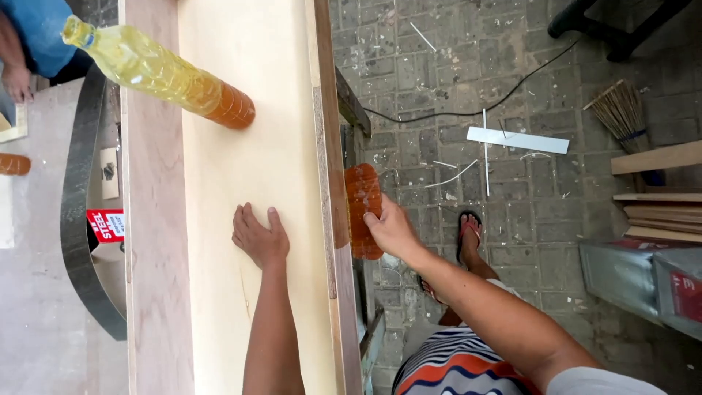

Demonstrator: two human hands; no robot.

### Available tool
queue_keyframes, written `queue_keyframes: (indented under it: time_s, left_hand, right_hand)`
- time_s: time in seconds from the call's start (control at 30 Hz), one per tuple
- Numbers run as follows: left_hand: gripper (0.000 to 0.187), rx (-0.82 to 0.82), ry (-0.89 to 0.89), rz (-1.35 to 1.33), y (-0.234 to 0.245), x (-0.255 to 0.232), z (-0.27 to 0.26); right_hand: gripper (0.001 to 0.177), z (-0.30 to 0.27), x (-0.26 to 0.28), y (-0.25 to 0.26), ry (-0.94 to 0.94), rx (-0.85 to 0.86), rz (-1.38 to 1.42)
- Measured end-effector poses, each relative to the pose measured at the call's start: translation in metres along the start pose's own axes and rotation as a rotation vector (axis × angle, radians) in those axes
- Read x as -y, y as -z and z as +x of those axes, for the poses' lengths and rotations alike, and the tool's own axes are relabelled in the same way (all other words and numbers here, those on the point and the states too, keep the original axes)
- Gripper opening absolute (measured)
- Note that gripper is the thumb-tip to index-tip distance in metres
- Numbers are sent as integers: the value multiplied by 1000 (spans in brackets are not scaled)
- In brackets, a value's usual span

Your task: The person pours a yellow liquid from a plastic bottle onto a sanding block and rubs it along the edges and surface of a wooden drawer. The person continues to apply the liquid to the wood using the sanding block throughout the clip.

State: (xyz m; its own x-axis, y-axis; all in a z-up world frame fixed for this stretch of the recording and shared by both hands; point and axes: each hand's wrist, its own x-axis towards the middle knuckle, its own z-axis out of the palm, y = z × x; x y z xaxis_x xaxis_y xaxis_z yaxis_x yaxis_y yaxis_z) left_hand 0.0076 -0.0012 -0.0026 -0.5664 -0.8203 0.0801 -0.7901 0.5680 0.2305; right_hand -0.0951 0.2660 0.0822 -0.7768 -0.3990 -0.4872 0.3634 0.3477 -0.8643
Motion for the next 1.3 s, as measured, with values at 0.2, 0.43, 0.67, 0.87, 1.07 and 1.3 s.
queue_keyframes:
  time_s: [0.2, 0.43, 0.67, 0.87, 1.07, 1.3]
  left_hand:
    - [59, -15, -13, 20, 2, -2, 0]
    - [59, -8, -12, 1, 5, -4, 2]
    - [60, 19, 11, -9, 8, -6, -1]
    - [61, 16, 10, 22, 10, -10, 0]
    - [61, 31, 21, 16, 11, -11, -2]
    - [58, 49, 24, 13, 12, -7, -2]
  right_hand:
    - [33, -3, 9, 10, 31, 5, 81]
    - [33, 3, 16, 2, 72, -16, 42]
    - [33, 11, -6, -8, 11, 1, -13]
    - [45, -11, 24, 1, 33, 13, 60]
    - [49, -41, 54, 14, 143, 88, 273]
    - [36, -40, 53, 78, 150, -131, 484]
